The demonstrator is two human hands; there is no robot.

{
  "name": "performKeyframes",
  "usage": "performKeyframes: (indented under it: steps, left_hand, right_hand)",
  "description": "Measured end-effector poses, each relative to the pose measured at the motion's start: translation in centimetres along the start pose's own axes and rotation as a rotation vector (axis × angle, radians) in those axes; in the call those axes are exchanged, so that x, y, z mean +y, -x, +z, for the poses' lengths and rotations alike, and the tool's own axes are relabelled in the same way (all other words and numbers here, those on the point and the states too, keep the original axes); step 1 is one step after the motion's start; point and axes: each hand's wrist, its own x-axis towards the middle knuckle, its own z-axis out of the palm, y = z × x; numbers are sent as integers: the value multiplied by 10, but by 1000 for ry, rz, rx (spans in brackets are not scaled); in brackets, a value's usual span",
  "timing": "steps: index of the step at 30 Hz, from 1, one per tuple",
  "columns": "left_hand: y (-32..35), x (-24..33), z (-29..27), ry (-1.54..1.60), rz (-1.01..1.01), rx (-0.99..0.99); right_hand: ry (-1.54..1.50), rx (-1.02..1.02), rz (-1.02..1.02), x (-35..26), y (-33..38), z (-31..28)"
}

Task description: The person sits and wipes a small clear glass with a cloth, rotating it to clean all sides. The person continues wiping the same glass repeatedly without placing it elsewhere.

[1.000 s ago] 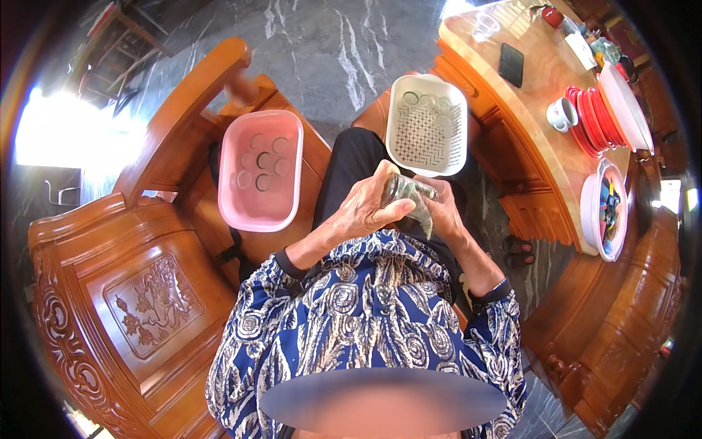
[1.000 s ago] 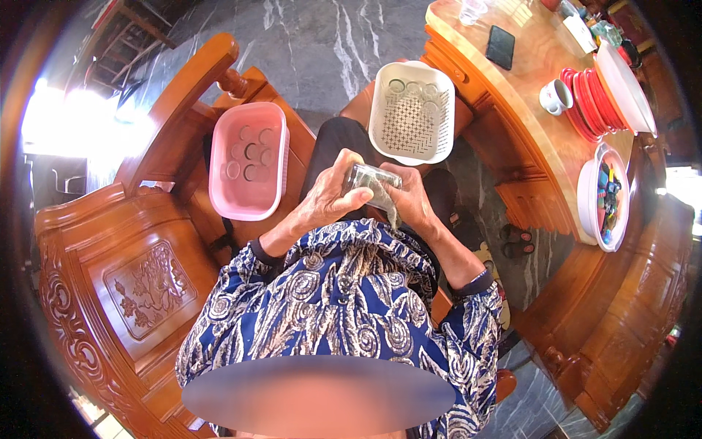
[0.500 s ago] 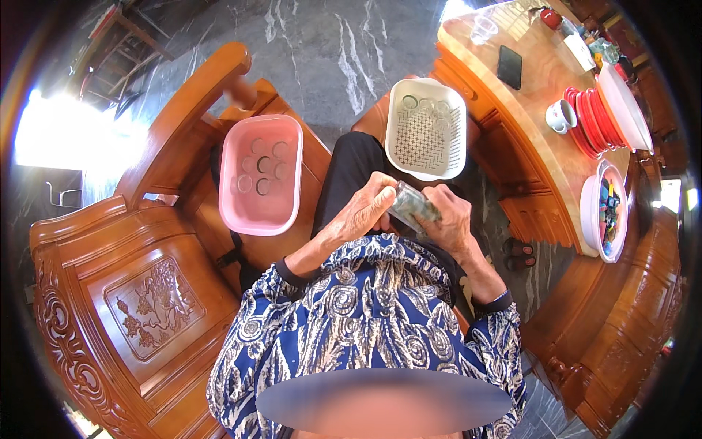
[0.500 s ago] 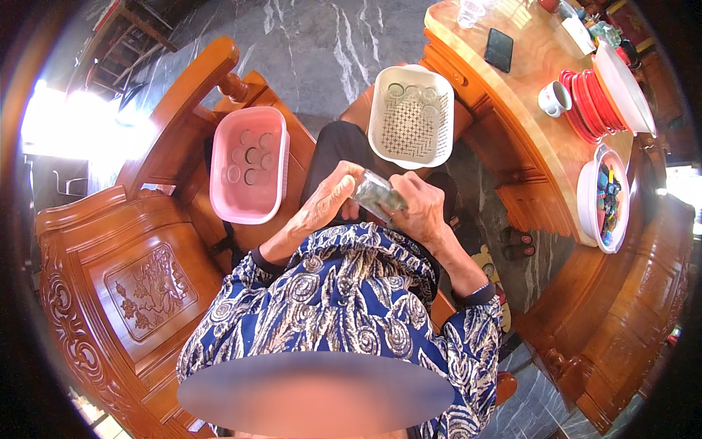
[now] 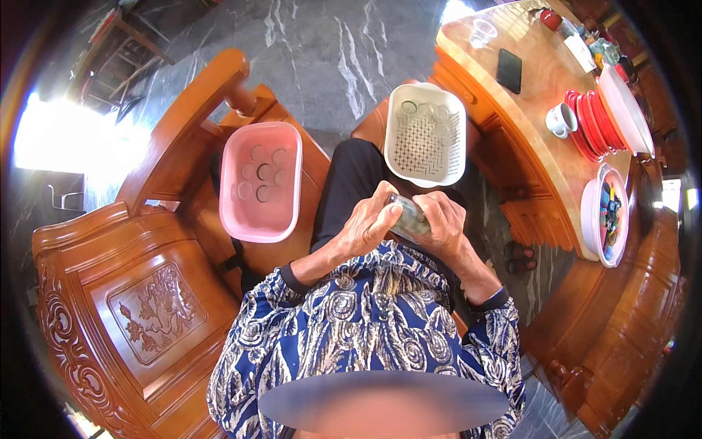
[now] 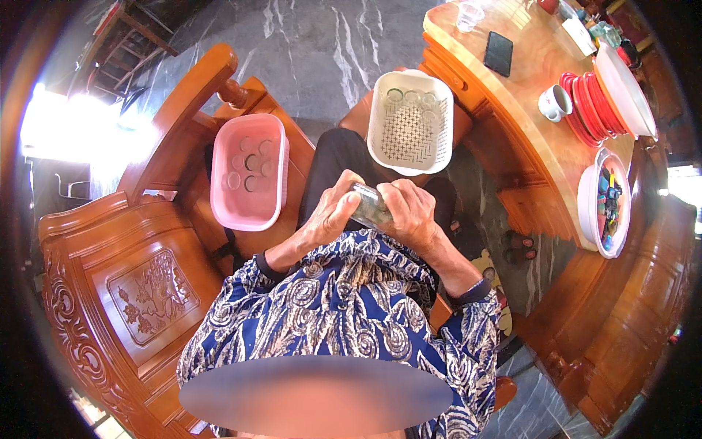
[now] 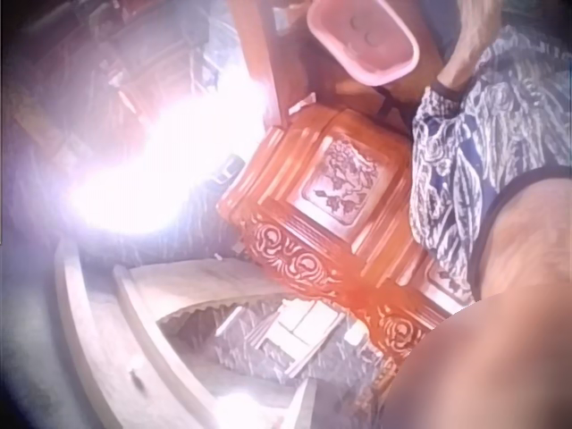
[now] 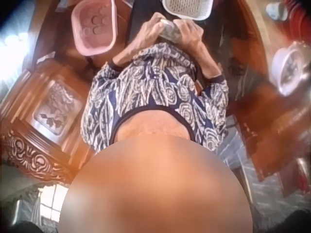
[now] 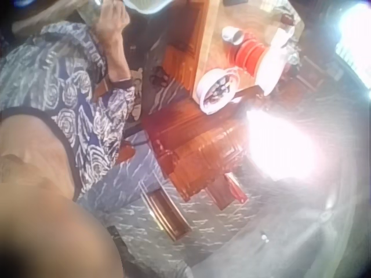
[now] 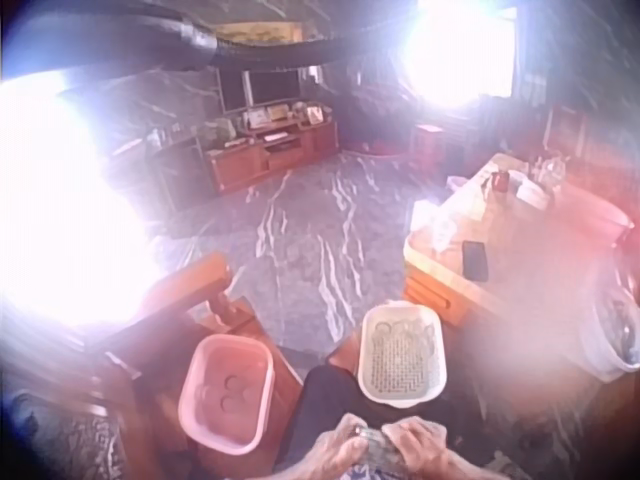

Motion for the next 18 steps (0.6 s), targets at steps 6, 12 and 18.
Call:
performKeyframes:
  steps: [6, 12, 18]
  left_hand:
    - [-3, 1, -7, -155, 185, 7]
    - [-6, 9, -18, -357, 281, -144]
    - [-3, 5, -14, -214, 163, -118]
  right_hand:
    - [-478, -76, 541, -17, 1, 5]
    - [-1256, -498, 1034, -14, 20, 9]
    - [-1255, -395, 1021, -12, 21, 8]
